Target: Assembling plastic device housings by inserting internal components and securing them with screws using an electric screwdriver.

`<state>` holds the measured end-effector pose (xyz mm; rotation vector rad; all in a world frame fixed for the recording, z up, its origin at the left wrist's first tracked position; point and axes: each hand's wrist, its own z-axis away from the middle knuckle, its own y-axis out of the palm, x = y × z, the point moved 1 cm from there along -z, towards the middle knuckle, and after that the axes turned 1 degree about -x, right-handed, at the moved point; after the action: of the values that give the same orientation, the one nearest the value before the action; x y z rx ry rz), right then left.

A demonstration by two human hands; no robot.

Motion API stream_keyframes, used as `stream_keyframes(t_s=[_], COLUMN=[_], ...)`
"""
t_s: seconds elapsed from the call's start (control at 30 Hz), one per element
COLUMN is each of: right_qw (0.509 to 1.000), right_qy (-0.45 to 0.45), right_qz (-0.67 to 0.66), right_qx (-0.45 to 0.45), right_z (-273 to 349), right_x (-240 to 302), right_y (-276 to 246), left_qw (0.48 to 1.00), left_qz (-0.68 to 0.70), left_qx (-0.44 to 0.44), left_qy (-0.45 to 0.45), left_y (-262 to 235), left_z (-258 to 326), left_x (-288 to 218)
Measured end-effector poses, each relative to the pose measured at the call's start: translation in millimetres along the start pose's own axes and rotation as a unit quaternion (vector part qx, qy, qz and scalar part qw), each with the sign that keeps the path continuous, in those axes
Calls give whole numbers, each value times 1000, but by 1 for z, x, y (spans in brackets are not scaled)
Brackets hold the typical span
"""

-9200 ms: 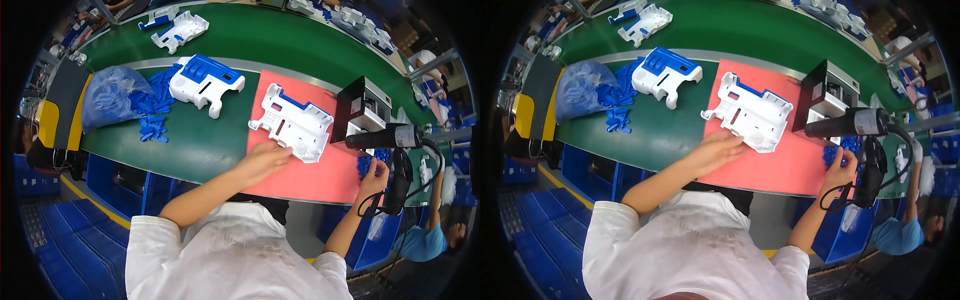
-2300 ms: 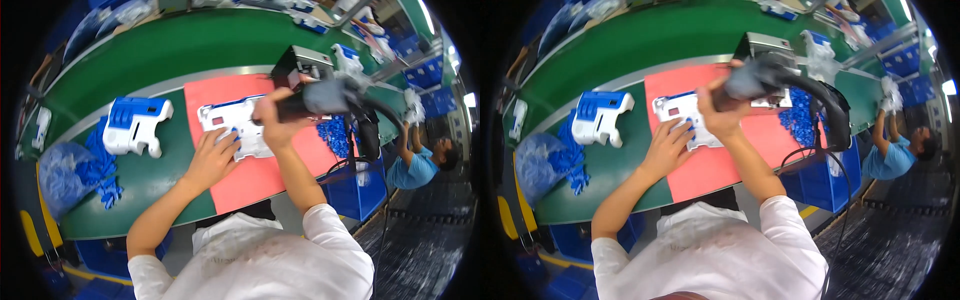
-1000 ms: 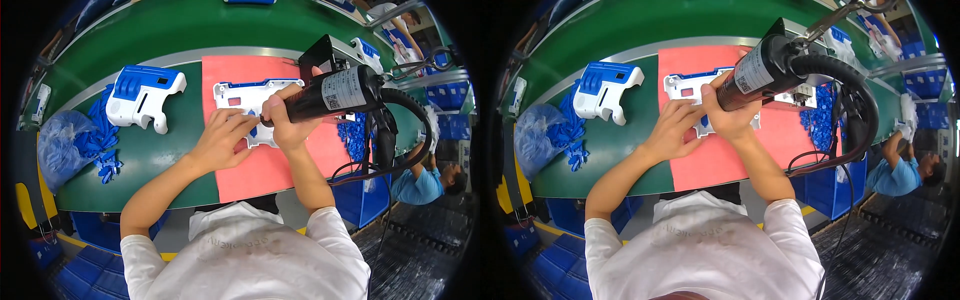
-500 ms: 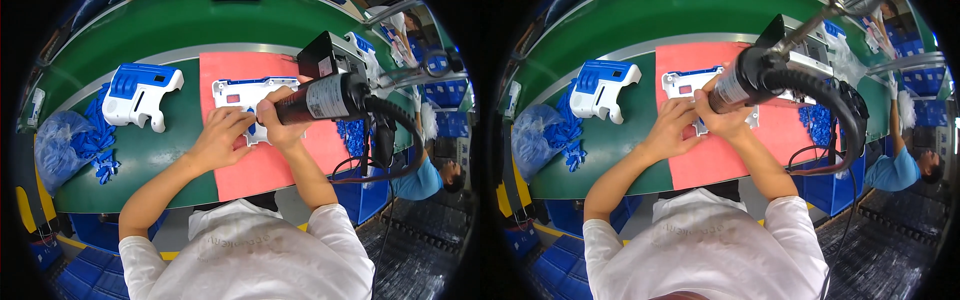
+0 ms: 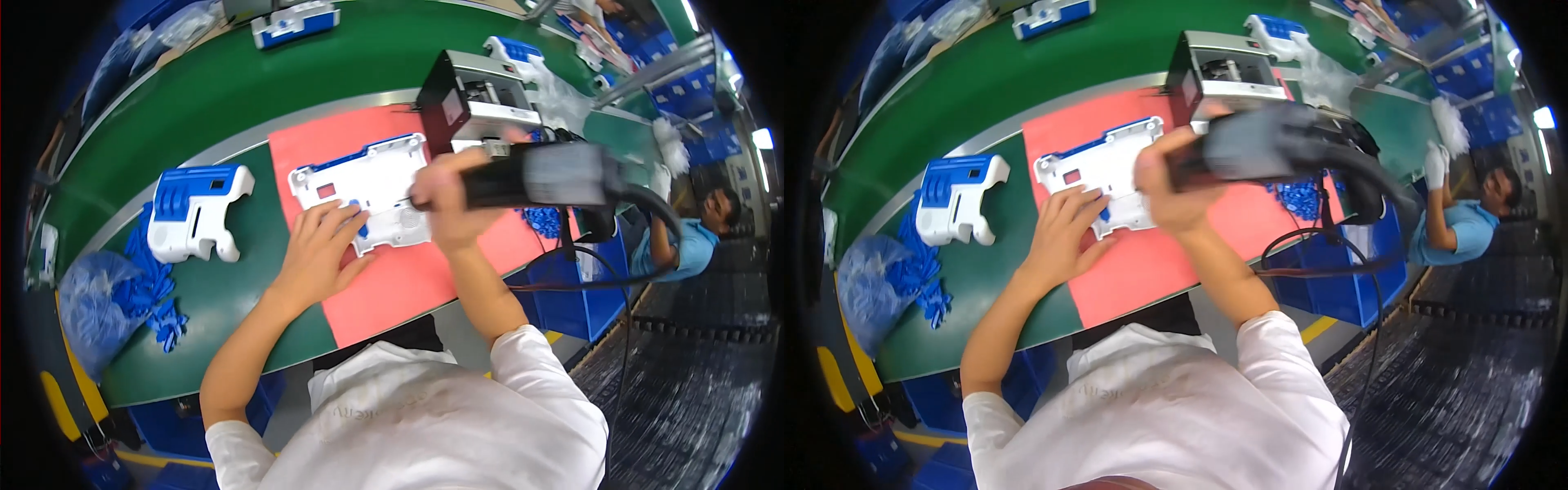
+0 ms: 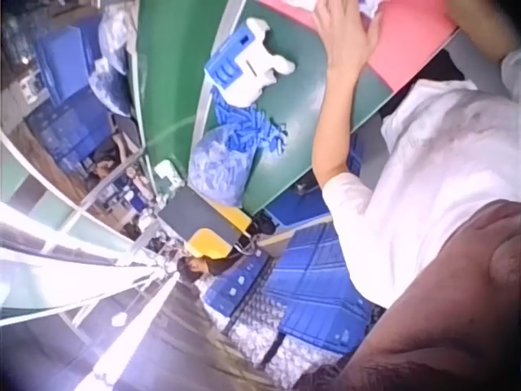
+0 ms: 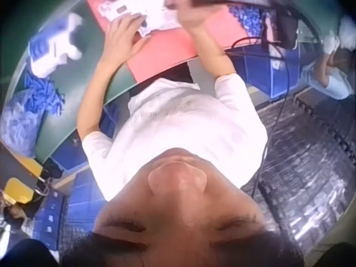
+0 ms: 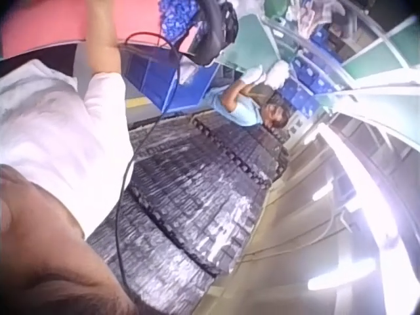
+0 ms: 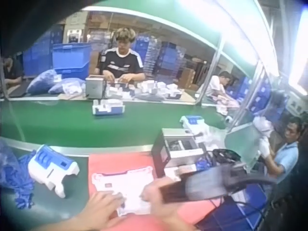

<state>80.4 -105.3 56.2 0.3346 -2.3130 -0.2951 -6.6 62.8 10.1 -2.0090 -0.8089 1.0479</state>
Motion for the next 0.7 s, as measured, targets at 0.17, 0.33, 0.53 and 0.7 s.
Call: stream_keyframes(t_s=[0.17,0.33,0.53,0.7], right_qw=[979,982,988,995], right_qy=[-152,-81,-43,-5], right_qz=[116,155,147,92], right_qx=[-70,-69,-21,-32], right_z=[-75,-85,-78,-62], right_x=[41,19,8,27], right_y=[-66,-94,-99,-90], left_qw=[1000,1000,998,997], left_qz=[-22,-4,45,71], left_qx=[-9,-17,15,-14], left_qy=[8,12,34,11], left_y=[0,-1,-9,-7], left_z=[-4,-6,-7,-4], left_x=[-5,-3,10,9])
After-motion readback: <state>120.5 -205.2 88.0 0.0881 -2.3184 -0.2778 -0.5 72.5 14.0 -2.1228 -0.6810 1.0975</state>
